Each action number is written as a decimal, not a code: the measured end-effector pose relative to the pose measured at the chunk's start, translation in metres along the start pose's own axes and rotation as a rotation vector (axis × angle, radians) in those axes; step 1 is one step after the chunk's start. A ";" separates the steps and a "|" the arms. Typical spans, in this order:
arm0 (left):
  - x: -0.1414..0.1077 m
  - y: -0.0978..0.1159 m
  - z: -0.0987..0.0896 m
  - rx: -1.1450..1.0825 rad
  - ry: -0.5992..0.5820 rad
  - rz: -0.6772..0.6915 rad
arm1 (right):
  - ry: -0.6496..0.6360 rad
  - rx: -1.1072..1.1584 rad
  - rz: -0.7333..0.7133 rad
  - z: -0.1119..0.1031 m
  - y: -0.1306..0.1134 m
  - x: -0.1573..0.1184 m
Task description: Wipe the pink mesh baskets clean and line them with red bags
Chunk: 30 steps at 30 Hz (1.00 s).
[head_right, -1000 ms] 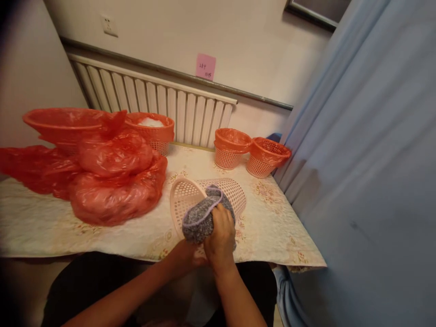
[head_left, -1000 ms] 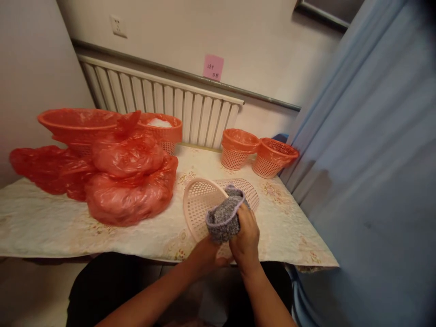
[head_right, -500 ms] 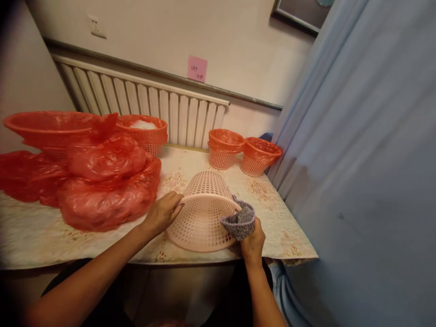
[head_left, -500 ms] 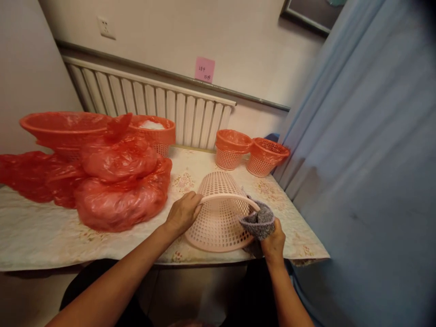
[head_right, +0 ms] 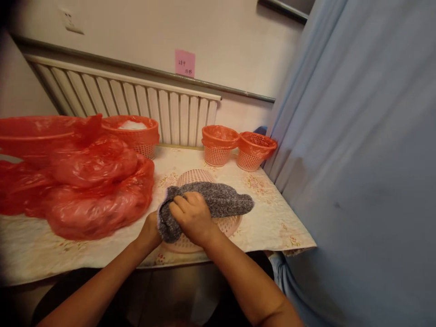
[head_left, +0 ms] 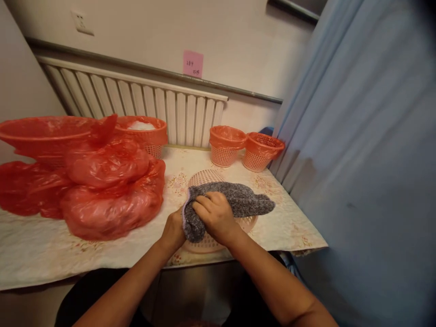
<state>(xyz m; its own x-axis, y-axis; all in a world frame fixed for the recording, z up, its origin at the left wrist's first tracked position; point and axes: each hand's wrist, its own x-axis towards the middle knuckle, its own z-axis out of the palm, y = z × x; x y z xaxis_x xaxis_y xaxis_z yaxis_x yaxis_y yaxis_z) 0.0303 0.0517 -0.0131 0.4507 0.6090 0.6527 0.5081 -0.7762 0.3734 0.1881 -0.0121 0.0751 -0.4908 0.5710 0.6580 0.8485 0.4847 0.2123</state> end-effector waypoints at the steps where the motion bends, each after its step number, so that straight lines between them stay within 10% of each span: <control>1: -0.006 -0.002 0.000 -0.009 0.009 -0.007 | -0.017 -0.007 -0.025 0.001 -0.001 0.000; 18: -0.029 0.007 -0.007 0.060 0.014 -0.020 | 0.102 -0.010 0.067 0.009 0.021 -0.033; 30: -0.052 -0.010 -0.004 0.012 0.027 -0.103 | 0.390 0.088 0.471 0.027 0.060 -0.095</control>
<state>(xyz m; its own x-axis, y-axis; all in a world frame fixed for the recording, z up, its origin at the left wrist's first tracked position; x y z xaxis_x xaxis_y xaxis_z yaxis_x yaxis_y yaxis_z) -0.0014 0.0277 -0.0481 0.3755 0.6809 0.6288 0.5595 -0.7074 0.4319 0.2804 -0.0194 0.0057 0.0552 0.4607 0.8859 0.9287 0.3021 -0.2150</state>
